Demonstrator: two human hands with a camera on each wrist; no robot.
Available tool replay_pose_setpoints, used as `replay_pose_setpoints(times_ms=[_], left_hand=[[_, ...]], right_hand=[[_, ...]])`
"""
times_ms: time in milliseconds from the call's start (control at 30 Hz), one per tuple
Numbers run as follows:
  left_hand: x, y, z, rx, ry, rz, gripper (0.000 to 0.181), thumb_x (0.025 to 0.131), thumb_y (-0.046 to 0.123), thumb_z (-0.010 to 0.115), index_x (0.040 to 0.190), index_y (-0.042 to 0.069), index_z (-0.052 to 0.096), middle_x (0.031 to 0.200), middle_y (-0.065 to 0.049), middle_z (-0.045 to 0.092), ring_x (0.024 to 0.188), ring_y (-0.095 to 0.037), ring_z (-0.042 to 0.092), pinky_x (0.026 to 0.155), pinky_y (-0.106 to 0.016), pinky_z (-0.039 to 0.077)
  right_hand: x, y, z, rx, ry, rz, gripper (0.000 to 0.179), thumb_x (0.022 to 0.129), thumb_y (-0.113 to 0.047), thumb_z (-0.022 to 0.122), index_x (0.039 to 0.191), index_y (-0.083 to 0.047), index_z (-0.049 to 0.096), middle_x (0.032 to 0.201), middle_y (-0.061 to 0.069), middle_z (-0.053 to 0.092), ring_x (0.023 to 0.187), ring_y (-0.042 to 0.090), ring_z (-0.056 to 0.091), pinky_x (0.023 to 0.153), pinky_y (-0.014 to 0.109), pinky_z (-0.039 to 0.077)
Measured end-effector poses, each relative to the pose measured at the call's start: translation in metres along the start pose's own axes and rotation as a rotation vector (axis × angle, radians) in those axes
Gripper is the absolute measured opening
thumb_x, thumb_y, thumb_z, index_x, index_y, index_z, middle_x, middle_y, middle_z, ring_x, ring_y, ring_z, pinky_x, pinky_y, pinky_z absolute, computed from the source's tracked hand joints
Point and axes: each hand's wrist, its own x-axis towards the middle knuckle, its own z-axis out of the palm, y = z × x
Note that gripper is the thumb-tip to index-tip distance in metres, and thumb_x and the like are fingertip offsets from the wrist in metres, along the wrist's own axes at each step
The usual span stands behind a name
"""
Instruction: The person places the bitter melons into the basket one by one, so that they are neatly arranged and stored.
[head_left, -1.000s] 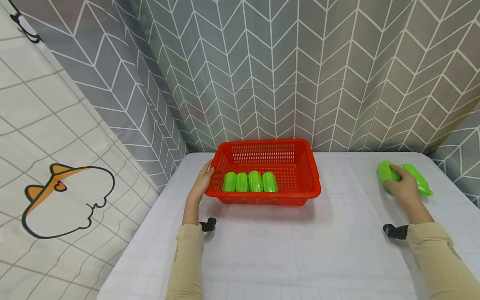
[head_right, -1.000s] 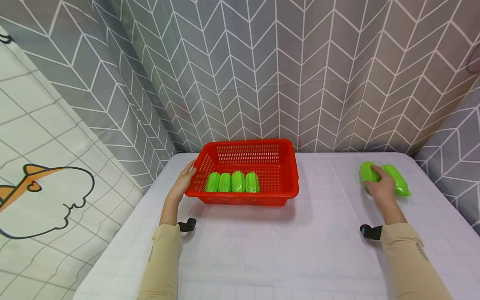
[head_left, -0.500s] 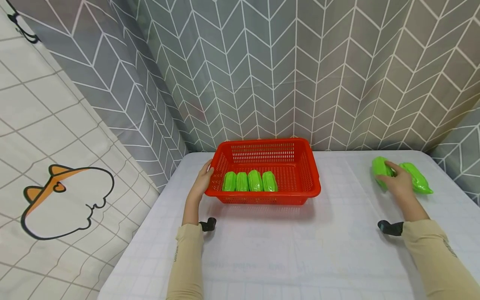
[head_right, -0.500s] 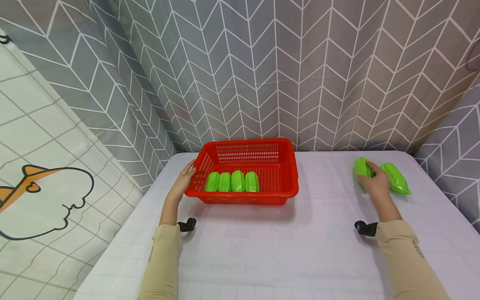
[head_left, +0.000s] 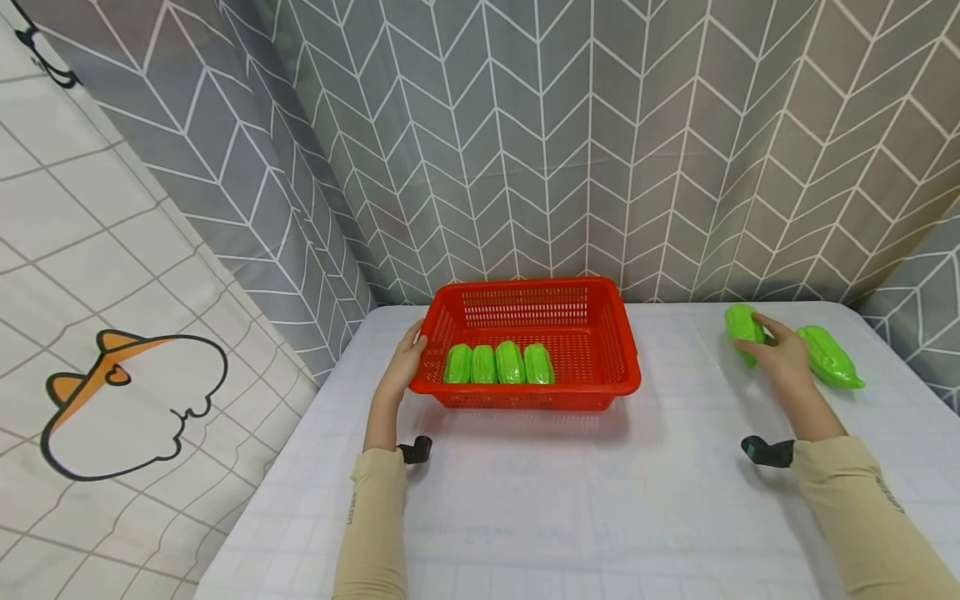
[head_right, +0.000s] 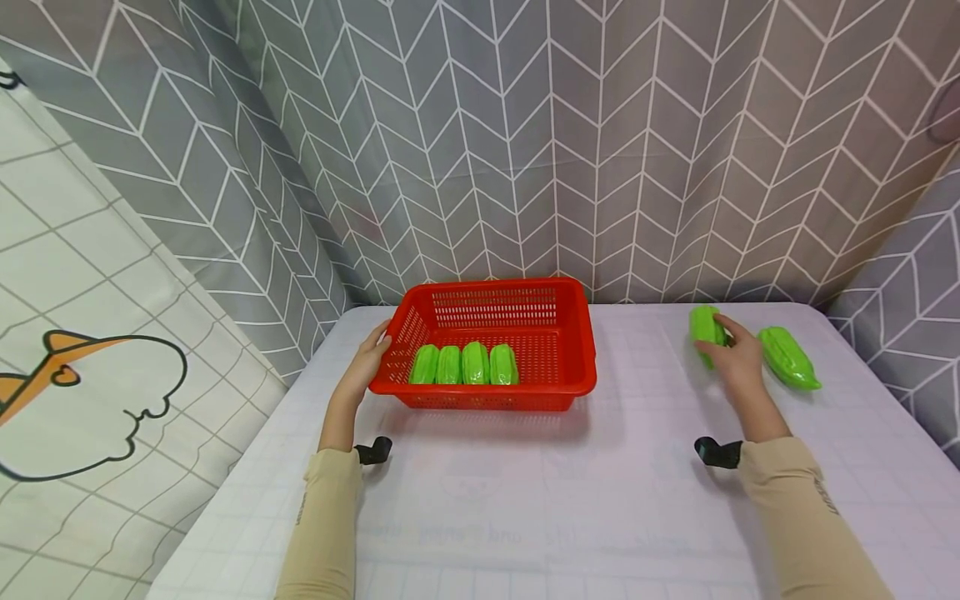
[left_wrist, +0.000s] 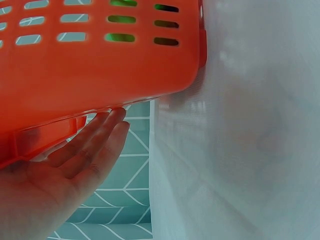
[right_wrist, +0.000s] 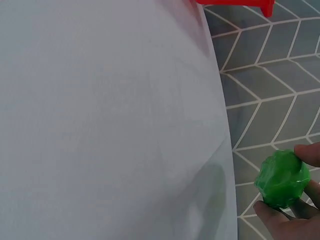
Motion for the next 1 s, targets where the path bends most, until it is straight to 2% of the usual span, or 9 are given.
replay_pose_setpoints(times_ms=[67,133,233,400,500,767,1000], left_hand=[[-0.007,0.009,0.000,-0.014,-0.002,-0.015,0.054,0.106,0.021,0.033,0.157,0.012,0.018,0.156,-0.019,0.030,0.134,-0.038,0.043,0.109,-0.053,0.041],[-0.007,0.010,0.000,-0.008,-0.001,-0.018,0.054,0.106,0.021,0.033,0.157,0.012,0.018,0.157,-0.019,0.030,0.134,-0.037,0.043,0.109,-0.052,0.042],[-0.001,0.003,-0.001,-0.023,0.000,-0.022,0.054,0.106,0.023,0.033,0.157,0.015,0.018,0.157,-0.018,0.029,0.134,-0.037,0.043,0.109,-0.053,0.041],[0.015,-0.017,-0.001,-0.012,0.018,-0.019,0.053,0.106,0.029,0.033,0.157,0.022,0.019,0.158,-0.014,0.030,0.133,-0.033,0.043,0.110,-0.051,0.041],[0.018,-0.023,0.000,0.004,0.032,-0.003,0.053,0.106,0.031,0.033,0.157,0.024,0.020,0.157,-0.013,0.032,0.132,-0.033,0.045,0.108,-0.050,0.044],[0.017,-0.023,0.001,0.010,0.044,0.004,0.053,0.106,0.031,0.033,0.156,0.023,0.021,0.156,-0.013,0.032,0.134,-0.033,0.043,0.110,-0.051,0.041],[0.019,-0.023,0.000,0.008,0.039,0.005,0.053,0.106,0.032,0.032,0.157,0.023,0.021,0.156,-0.012,0.032,0.134,-0.032,0.044,0.109,-0.050,0.042]], right_hand=[[0.000,-0.003,0.002,0.019,-0.009,0.009,0.070,0.098,-0.024,0.052,0.154,-0.007,0.015,0.161,0.022,0.009,0.147,0.047,0.014,0.117,0.056,0.024],[0.000,-0.007,0.005,0.034,-0.014,0.012,0.070,0.098,-0.025,0.052,0.155,-0.008,0.015,0.162,0.020,0.008,0.147,0.046,0.014,0.117,0.056,0.024],[-0.001,-0.014,0.009,0.055,-0.025,0.018,0.071,0.098,-0.026,0.053,0.155,-0.009,0.015,0.163,0.019,0.007,0.148,0.044,0.014,0.118,0.054,0.024],[-0.003,-0.024,0.016,0.112,-0.053,0.012,0.071,0.098,-0.024,0.055,0.156,-0.010,0.016,0.163,0.018,0.006,0.149,0.041,0.013,0.119,0.052,0.023],[-0.005,-0.030,0.021,0.122,-0.060,-0.004,0.071,0.098,-0.023,0.055,0.156,-0.010,0.016,0.163,0.019,0.007,0.148,0.040,0.015,0.119,0.053,0.023],[-0.009,-0.042,0.030,0.151,-0.062,-0.012,0.071,0.098,-0.021,0.055,0.156,-0.010,0.017,0.162,0.019,0.009,0.148,0.041,0.016,0.118,0.055,0.023],[-0.011,-0.050,0.037,0.142,-0.073,-0.066,0.070,0.098,-0.023,0.055,0.156,-0.008,0.017,0.162,0.022,0.009,0.148,0.044,0.016,0.117,0.057,0.025]])
